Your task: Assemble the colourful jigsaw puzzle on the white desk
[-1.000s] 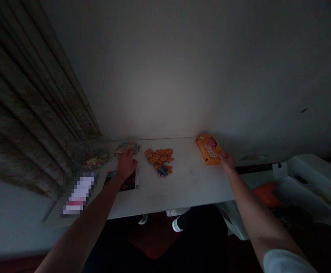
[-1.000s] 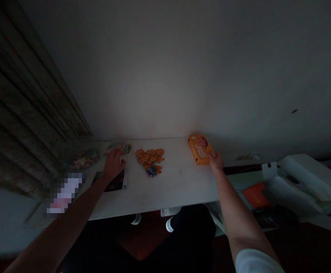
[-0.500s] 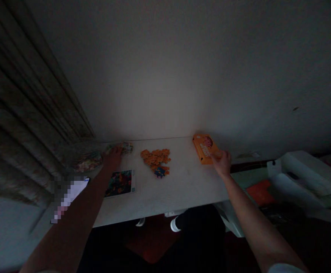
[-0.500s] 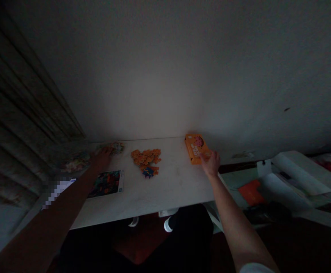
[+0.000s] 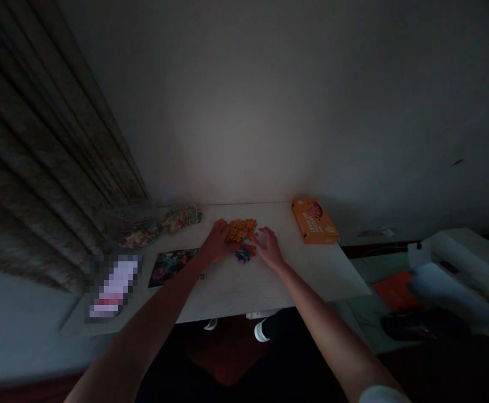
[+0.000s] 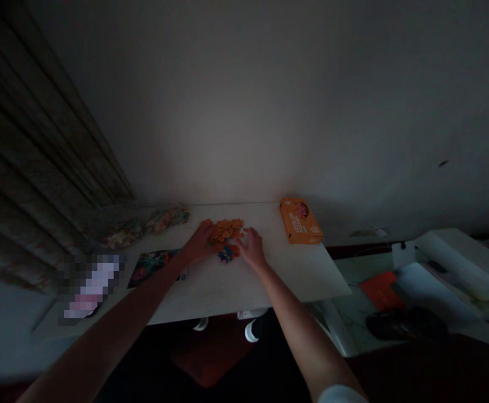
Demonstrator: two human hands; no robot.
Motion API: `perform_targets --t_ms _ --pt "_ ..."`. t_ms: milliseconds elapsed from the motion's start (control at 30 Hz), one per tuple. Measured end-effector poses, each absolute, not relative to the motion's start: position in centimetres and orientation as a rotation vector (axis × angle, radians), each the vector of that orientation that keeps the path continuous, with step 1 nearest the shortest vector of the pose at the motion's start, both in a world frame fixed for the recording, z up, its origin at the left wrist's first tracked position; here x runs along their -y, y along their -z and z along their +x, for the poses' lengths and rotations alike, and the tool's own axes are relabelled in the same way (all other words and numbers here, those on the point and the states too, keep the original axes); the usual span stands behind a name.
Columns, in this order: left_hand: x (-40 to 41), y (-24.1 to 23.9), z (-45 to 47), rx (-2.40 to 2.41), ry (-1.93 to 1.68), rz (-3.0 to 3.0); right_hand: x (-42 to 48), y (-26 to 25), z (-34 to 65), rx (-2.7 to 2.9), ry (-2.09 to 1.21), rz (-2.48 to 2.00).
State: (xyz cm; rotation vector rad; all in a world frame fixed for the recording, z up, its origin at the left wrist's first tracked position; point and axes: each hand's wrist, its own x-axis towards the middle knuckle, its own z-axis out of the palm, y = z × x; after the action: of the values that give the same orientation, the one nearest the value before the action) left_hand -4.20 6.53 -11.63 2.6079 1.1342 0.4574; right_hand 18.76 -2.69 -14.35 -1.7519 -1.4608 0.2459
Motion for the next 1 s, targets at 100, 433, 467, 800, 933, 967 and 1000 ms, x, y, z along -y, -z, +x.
perform_targets --t_ms 100,433,467,800,933,967,1000 --pt "-7.2 12.1 -2.9 -1.237 -0.376 2.573 1.2 14.0 16.8 1.519 -0.236 -1.917" --pt "-8.4 12.5 -2.4 -1.269 -0.284 2.561 6.3 11.8 14.9 1.996 -0.131 -1.706" --pt "-8.4 12.7 -2.4 -1.261 -0.295 2.562 6.7 11.8 14.6 1.991 -0.135 -1.729" --pt "-7.6 12.0 -3.6 -1.214 -0.345 2.577 8.0 13.0 17.5 1.622 -0.097 -1.807" --pt "-7.4 11.9 -4.1 -1.214 -0.4 2.55 7.9 13.2 21.3 1.573 -0.04 -1.956" --pt "-7.4 11.9 -4.2 -1.23 -0.416 2.526 7.9 13.3 22.0 1.601 -0.031 -1.989" --pt "-7.6 12.0 -4.4 -1.262 -0.423 2.498 7.9 13.5 22.7 1.627 -0.024 -2.018"
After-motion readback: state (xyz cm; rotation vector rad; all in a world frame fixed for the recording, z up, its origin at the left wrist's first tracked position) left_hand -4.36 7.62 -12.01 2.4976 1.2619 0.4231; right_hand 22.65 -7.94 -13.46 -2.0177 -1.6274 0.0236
